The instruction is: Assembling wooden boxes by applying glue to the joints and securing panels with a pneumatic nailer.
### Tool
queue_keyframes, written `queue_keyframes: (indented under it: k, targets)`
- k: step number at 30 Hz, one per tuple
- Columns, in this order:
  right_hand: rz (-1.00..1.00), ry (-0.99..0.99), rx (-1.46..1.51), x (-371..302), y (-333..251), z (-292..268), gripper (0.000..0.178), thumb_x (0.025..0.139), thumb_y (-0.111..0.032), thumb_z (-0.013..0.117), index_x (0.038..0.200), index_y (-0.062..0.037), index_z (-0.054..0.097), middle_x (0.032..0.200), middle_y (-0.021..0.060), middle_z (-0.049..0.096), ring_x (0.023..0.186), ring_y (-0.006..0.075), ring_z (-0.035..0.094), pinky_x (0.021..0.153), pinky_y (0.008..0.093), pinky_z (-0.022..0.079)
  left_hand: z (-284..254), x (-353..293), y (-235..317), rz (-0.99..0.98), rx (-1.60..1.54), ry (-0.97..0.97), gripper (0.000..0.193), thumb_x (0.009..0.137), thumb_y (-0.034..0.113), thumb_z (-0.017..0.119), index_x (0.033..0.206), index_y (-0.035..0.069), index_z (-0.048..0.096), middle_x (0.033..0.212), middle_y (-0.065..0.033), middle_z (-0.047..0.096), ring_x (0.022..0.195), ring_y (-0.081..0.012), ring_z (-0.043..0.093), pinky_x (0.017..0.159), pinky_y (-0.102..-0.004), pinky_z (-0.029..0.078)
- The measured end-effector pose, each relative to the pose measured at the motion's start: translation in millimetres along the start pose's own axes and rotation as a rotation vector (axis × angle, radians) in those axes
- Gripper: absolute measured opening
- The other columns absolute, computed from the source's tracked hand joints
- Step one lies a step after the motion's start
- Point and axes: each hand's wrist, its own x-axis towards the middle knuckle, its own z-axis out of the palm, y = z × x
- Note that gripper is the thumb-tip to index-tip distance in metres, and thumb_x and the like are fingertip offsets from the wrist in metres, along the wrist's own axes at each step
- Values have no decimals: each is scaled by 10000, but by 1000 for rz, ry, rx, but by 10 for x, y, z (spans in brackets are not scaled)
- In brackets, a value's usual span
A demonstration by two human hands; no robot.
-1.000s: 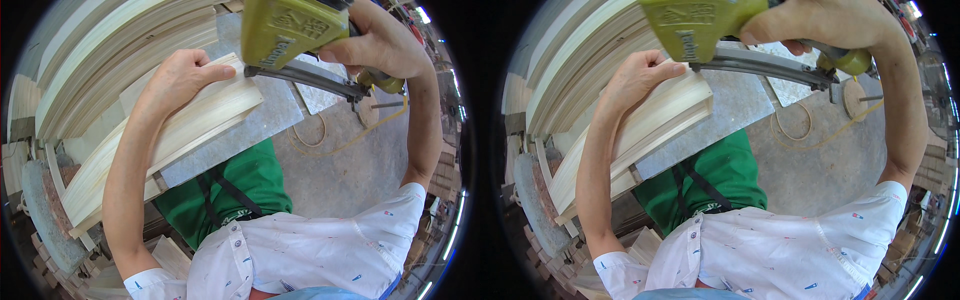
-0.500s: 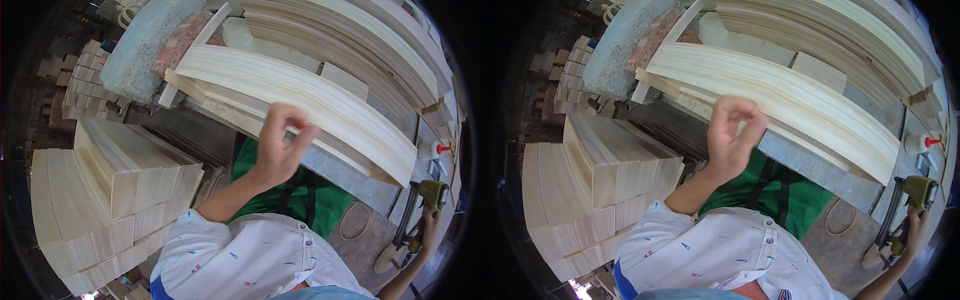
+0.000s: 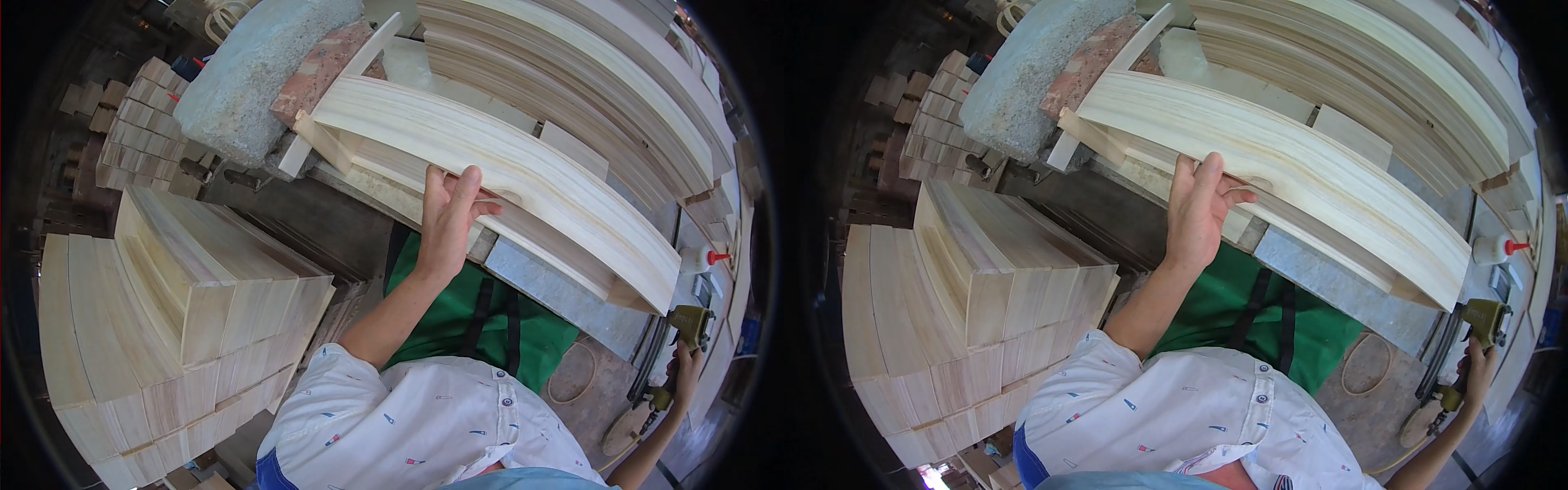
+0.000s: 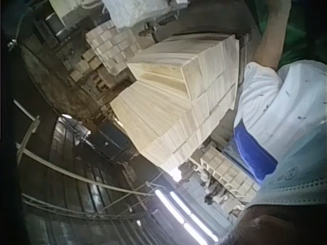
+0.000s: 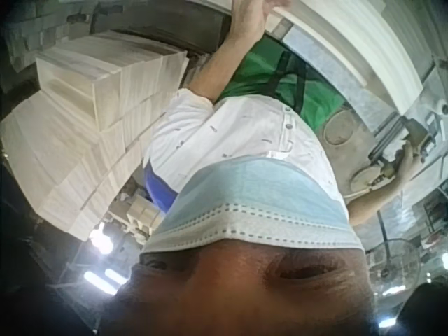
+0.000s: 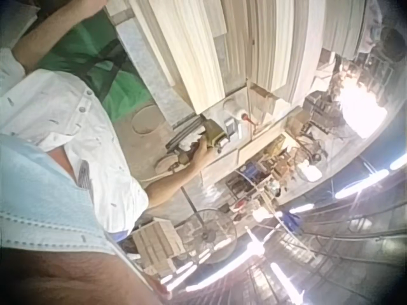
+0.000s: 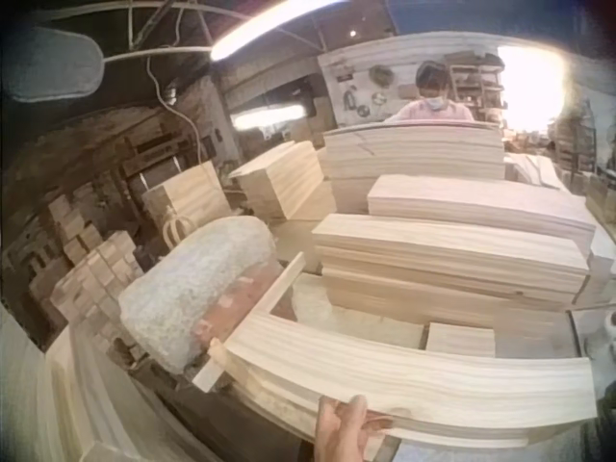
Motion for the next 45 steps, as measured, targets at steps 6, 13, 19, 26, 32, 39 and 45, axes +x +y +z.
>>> queue_keyframes:
  k: [6,13,19,26,32,39,45]
  targets:
    - [23,15,-14,-16,-69,52,252,925,-282,617,900,-42,544,677,20,533,473,108,515,413,263,402,-76,116,-31,39,-32,-43,377,985,225,569,1242,9,398,1080,-109,578,931,-170,619,713,-324,560]
    - [69,-11,-44,-99,-252,73,181,892,-215,603,866,-47,542,628,18,515,444,134,516,407,282,423,-188,259,80,-37,-146,-28,412,948,251,607,1232,-18,479,1080,-111,606,935,-174,632,715,-339,567]
    - [104,-37,-87,-158,-414,133,190,850,-214,624,840,-40,549,630,35,533,462,163,550,430,303,455,-235,371,131,10,-165,28,257,955,223,581,977,-32,603,847,-21,602,749,-66,561,595,-267,526]
    - [129,-3,-117,-129,-449,128,178,839,-201,637,864,-34,582,662,43,564,500,165,551,475,307,462,-248,377,54,-16,-131,53,205,973,187,550,959,-18,543,778,5,520,657,-58,486,577,-246,470]
    - [217,21,-153,-77,-458,79,179,783,-145,642,927,-55,585,649,49,569,502,185,569,479,324,488,-238,425,-4,51,-101,17,189,955,101,543,1010,-75,501,895,-77,520,807,-151,486,755,-330,444]
    - [260,23,-153,-188,-684,278,141,810,-128,655,879,-15,607,681,78,605,523,204,600,484,328,504,-281,422,-15,5,-187,-63,185,947,99,559,1013,-72,532,928,-105,562,832,-180,539,767,-356,461]
    - [281,25,-177,-255,-730,319,154,812,-132,656,872,2,610,684,84,613,535,206,609,504,335,514,-295,386,-52,80,-129,-42,224,953,119,593,1054,-72,532,984,-121,578,846,-182,571,781,-350,481]
